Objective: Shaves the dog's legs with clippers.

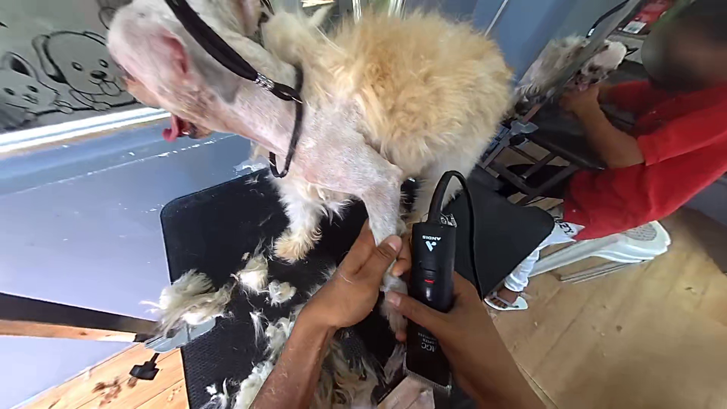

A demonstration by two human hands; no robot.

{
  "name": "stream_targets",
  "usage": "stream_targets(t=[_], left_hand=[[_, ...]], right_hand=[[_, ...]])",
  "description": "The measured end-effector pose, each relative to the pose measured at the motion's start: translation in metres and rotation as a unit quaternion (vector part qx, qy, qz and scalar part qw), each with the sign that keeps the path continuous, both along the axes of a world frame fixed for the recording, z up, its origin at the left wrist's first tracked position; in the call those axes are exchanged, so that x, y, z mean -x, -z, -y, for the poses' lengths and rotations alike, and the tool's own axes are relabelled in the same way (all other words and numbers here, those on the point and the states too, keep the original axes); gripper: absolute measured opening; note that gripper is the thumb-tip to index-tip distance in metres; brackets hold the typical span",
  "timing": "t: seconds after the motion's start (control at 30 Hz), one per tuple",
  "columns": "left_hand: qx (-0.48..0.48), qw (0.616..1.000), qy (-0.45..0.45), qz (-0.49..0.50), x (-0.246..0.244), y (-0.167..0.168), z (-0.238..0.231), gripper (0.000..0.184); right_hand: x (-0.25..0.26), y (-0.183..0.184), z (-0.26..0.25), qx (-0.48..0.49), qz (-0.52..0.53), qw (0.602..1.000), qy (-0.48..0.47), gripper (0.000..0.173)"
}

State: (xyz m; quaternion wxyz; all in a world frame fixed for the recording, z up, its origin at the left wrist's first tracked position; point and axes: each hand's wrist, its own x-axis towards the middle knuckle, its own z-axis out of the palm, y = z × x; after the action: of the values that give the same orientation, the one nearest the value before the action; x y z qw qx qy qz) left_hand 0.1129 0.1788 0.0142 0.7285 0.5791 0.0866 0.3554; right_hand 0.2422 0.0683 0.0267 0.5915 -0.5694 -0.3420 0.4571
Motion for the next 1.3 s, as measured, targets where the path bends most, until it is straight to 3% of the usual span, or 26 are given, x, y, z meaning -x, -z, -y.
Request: stream_targets(t=[0.07,0.13,0.27,0.4,0.47,0.53,0.63,0.7,0.77,0.93,1.13,1.3], left_hand=[[-0.052,0.998,0.021,-0.030,0.008,0.001,-0.006,0.020],[-0.068,0.995,0.055,-0.037,0.013,0.002,-0.011,0.024],[0.078,0.993,0.084,0.031,0.005,0.012,-0.012,0.024],[0.188,0.962,0.049,0.193,-0.023,0.015,-0.013,0.027],[0.217,0.941,0.051,0.255,-0.030,0.006,-0.010,0.040],[0.265,0.914,0.083,0.296,-0.029,0.001,-0.006,0.043],[0.378,0.827,0.166,0.381,-0.029,0.001,-0.001,0.042],[0.395,0.769,0.221,0.451,-0.026,0.002,-0.001,0.043],[0.411,0.753,0.221,0.464,-0.019,-0.003,-0.003,0.049],[0.446,0.797,0.127,0.387,-0.011,-0.012,0.005,0.049],[0.445,0.841,0.053,0.303,-0.008,-0.030,0.022,0.051],[0.422,0.877,-0.017,0.228,-0.005,-0.037,0.026,0.046]], right_hand=[[0.004,0.009,-0.003,-0.004,0.000,1.000,0.012,0.043],[0.011,0.016,0.000,-0.027,-0.078,0.997,0.006,0.044],[0.028,0.028,0.009,-0.073,-0.255,0.962,-0.056,0.038],[0.037,0.033,0.014,-0.062,-0.340,0.936,-0.068,0.033],[0.036,0.030,0.014,-0.055,-0.328,0.941,-0.063,0.032],[0.037,0.022,0.016,-0.057,-0.286,0.955,-0.045,0.037],[0.036,0.010,0.023,-0.043,-0.180,0.983,0.017,0.040],[0.028,0.008,0.032,-0.053,-0.117,0.990,0.055,0.039],[0.016,0.013,0.043,-0.108,-0.062,0.989,0.080,0.033],[0.013,0.011,0.062,-0.235,0.130,0.962,0.044,0.032],[0.007,-0.002,0.044,-0.317,0.401,0.858,-0.044,0.031],[-0.006,-0.012,0.039,-0.291,0.411,0.859,-0.090,0.030]])
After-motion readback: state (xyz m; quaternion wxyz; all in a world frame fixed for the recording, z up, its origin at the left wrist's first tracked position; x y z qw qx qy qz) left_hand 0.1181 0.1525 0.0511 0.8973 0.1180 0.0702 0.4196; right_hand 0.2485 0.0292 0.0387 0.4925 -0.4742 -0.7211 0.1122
